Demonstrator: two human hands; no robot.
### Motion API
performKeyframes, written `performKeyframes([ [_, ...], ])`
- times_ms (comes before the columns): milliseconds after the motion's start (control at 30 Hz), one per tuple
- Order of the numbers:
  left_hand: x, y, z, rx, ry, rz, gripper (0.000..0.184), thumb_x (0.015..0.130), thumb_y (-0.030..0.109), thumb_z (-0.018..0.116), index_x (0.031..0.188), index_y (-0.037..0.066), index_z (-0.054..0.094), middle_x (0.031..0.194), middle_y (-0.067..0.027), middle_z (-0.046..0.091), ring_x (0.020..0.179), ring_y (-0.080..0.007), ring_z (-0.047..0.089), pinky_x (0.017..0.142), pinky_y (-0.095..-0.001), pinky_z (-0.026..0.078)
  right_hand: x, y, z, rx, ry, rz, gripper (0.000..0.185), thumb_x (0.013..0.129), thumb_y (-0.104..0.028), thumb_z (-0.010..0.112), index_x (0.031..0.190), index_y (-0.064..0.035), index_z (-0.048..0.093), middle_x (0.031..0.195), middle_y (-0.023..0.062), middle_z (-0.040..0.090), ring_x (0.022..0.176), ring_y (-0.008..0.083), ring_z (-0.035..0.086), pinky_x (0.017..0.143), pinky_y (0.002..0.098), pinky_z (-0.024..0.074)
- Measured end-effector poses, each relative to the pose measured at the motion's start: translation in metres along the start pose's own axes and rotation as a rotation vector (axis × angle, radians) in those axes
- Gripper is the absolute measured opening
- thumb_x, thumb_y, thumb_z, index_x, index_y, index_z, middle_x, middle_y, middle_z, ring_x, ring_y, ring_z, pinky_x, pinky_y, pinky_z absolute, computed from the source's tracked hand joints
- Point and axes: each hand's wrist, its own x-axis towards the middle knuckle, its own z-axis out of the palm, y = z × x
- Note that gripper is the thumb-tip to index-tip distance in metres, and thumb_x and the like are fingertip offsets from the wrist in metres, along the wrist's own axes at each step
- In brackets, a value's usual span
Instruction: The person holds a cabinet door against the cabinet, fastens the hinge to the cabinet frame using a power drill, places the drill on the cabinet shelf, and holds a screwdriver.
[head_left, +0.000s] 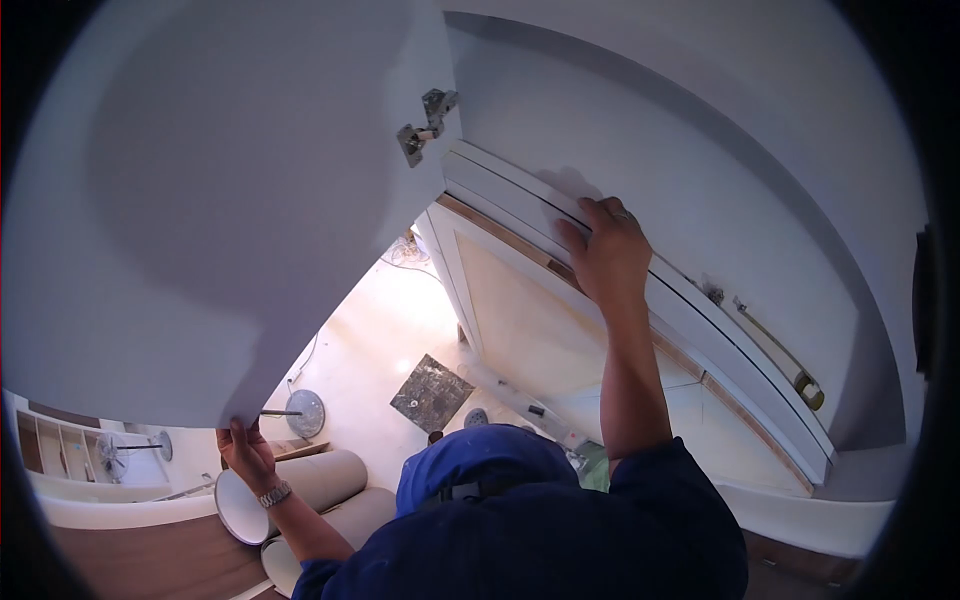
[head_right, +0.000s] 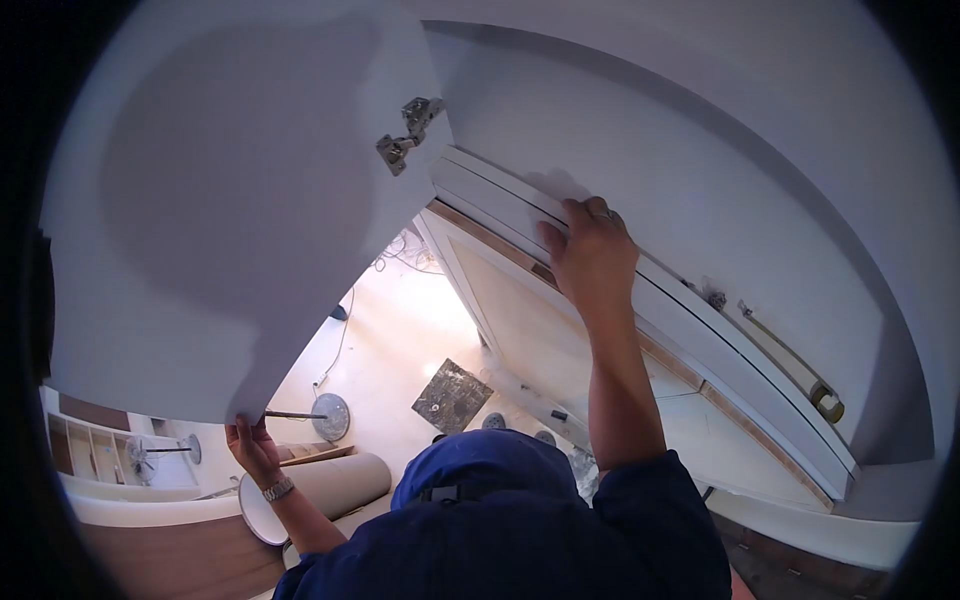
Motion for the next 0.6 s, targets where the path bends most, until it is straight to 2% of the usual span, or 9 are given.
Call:
performKeyframes([
  [100, 0.000, 0.004, 0.010, 0.037, -0.003, -0.007, 0.031, 0.091, 0.015, 0.063, 0.118, -0.001, 0.055, 0.113, -0.0152, 0.063, 0.100, -0.0232, 0.064, 0.087, -0.0350, 0.054, 0.000, -0.001, -0.004, 0.026, -0.026, 0.019, 0.031, 0.077, -0.027, 0.072, 0.098, -0.0057, 0.066, 0.094, 0.0114, 0.063, 0.082, 0.0312, 0.064, 0.069, 0.0400, 0.0522],
  [300, -0.006, 0.009, 0.020, 0.056, 0.004, -0.004, 0.048, 0.094, 0.033, 0.058, 0.129, 0.003, 0.046, 0.129, -0.0115, 0.053, 0.115, -0.0238, 0.054, 0.094, -0.0401, 0.048, 0.001, 0.002, -0.006, 0.045, -0.053, 0.042, 0.031, 0.076, -0.027, 0.073, 0.097, -0.0053, 0.066, 0.092, 0.0113, 0.063, 0.080, 0.0295, 0.064, 0.067, 0.0387, 0.0534],
  [400, -0.012, 0.014, 0.031, -0.001, 0.094, -0.046, 0.058, 0.092, 0.044, 0.057, 0.132, 0.004, 0.043, 0.132, -0.0100, 0.050, 0.118, -0.0234, 0.051, 0.095, -0.0412, 0.046, 0.000, 0.004, -0.007, 0.062, -0.060, 0.028, 0.030, 0.075, -0.026, 0.074, 0.095, -0.0058, 0.066, 0.090, 0.0112, 0.062, 0.079, 0.0287, 0.064, 0.065, 0.0384, 0.0538],
  [600, -0.016, 0.022, 0.048, -0.097, 0.120, -0.092, 0.079, 0.084, 0.064, 0.055, 0.134, 0.005, 0.040, 0.131, -0.0105, 0.050, 0.118, -0.0243, 0.050, 0.098, -0.0434, 0.043, -0.001, 0.008, -0.006, 0.098, -0.025, -0.005, 0.028, 0.074, -0.026, 0.075, 0.092, -0.0066, 0.066, 0.089, 0.0106, 0.062, 0.077, 0.0275, 0.064, 0.063, 0.0380, 0.0539],
])
